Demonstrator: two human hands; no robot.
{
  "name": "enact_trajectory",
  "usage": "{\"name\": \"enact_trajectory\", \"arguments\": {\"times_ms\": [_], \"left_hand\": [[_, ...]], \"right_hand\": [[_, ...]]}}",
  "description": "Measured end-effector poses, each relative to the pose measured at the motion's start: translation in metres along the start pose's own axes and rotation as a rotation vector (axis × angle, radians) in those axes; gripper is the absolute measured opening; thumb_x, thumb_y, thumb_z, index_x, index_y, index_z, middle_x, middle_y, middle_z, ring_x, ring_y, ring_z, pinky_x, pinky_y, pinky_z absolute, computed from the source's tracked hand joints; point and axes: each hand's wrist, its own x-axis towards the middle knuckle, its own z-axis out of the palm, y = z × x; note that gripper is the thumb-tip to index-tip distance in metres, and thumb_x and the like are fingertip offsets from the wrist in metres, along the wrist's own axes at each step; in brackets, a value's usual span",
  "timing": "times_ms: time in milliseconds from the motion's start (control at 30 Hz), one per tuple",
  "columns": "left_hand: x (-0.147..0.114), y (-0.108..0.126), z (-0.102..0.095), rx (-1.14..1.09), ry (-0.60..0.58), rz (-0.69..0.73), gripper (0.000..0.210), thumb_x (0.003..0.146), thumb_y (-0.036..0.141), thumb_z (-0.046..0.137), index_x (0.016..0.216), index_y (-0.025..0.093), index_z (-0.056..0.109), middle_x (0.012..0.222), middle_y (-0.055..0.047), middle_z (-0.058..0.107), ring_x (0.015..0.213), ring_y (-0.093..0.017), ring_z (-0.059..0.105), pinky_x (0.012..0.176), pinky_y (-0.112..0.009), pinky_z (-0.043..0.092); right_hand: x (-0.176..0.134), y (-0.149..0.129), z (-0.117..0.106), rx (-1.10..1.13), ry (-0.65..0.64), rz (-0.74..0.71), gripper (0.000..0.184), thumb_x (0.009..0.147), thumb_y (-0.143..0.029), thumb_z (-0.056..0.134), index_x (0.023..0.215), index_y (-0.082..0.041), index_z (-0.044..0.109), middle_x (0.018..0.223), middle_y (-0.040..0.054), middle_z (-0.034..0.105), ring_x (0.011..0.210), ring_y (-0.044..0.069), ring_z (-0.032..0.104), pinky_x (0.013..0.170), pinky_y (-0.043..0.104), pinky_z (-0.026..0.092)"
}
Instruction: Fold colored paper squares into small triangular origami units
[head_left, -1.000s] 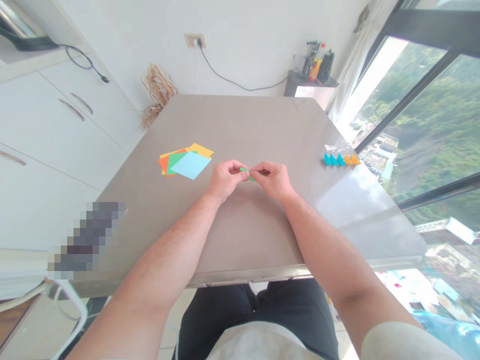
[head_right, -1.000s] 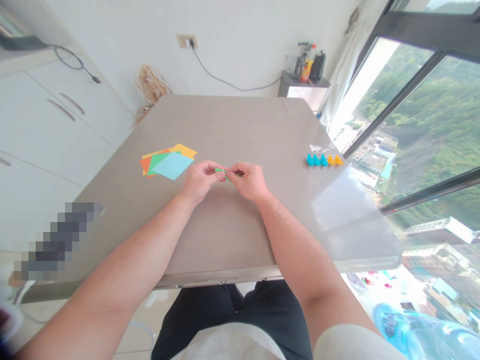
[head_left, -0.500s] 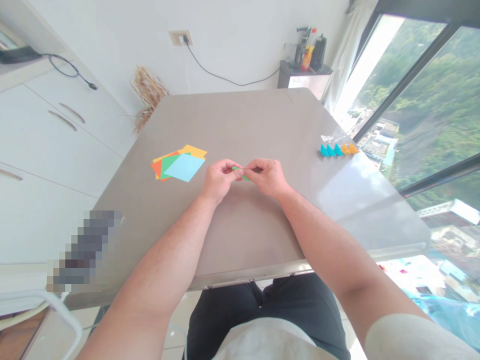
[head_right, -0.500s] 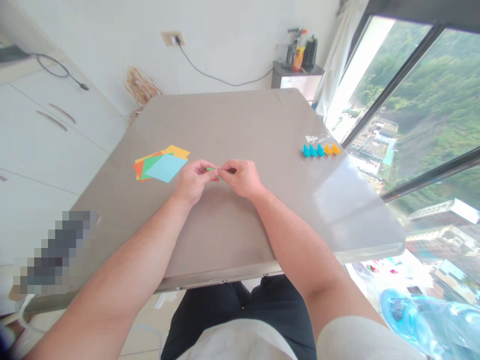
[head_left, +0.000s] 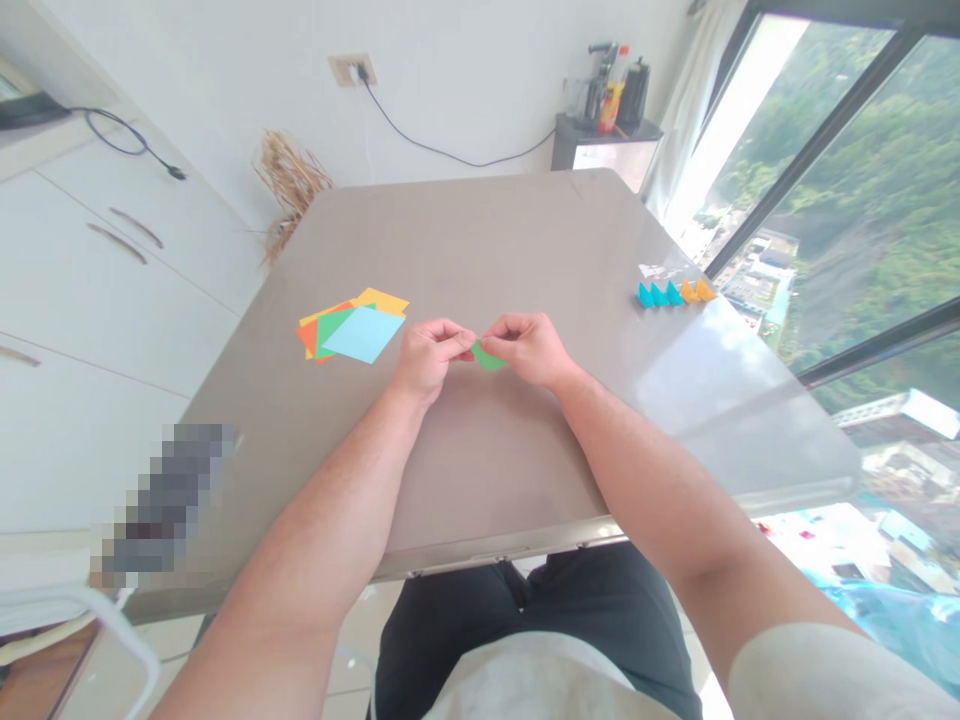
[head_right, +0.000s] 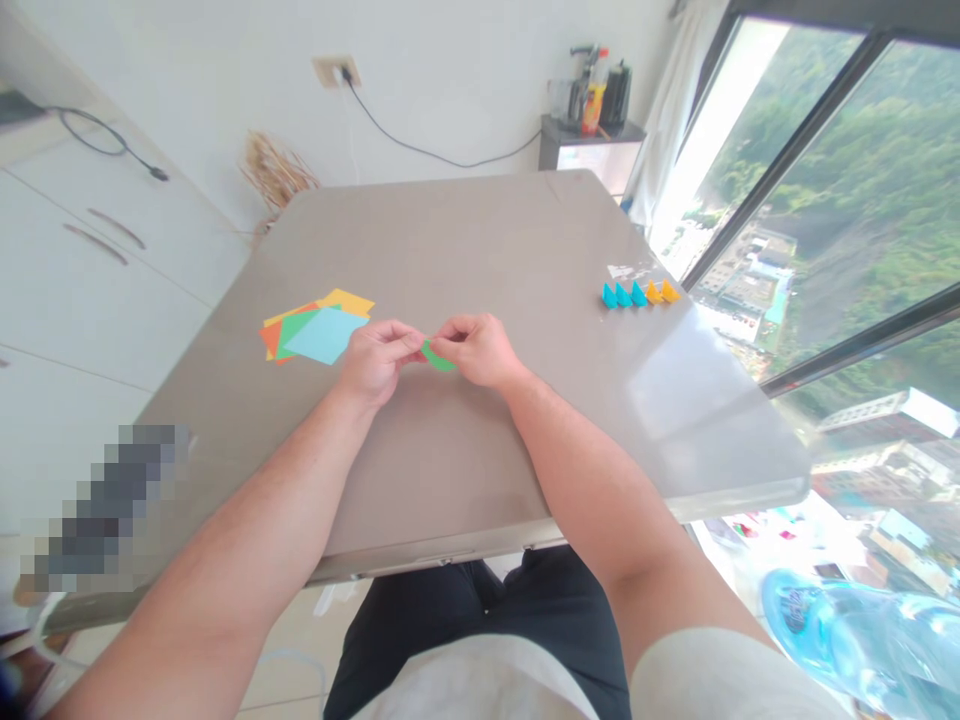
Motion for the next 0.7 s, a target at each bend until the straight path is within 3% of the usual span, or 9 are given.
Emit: {"name": "enact_trajectory", "arguments": {"times_ms": [167,700], "left_hand": [[0.002,0.001,0.003,-0.01,0.004,-0.087,0.024,0.067,0.037,0.08,0.067,0.015,0.07,0.068,-0.005,0.07,0.063,-0.016,0.064,0.062,-0.031,0.054],[0.008,-0.006,0.002,0.095,0.126,0.076,0.026,0.074,0.039,0.078,0.069,0.016,0.067,0.065,-0.003,0.066,0.059,-0.013,0.061,0.061,-0.028,0.055]], "right_hand": [[0.006,0.006,-0.002,0.036,-0.005,0.053,0.015,0.07,-0.032,0.073,0.07,-0.017,0.069,0.063,-0.0002,0.066,0.058,0.011,0.054,0.054,0.024,0.042],[0.01,0.014,-0.001,-0.012,0.082,0.081,0.018,0.071,-0.035,0.075,0.073,-0.017,0.073,0.07,0.0025,0.07,0.068,0.016,0.065,0.066,0.029,0.053]]}}
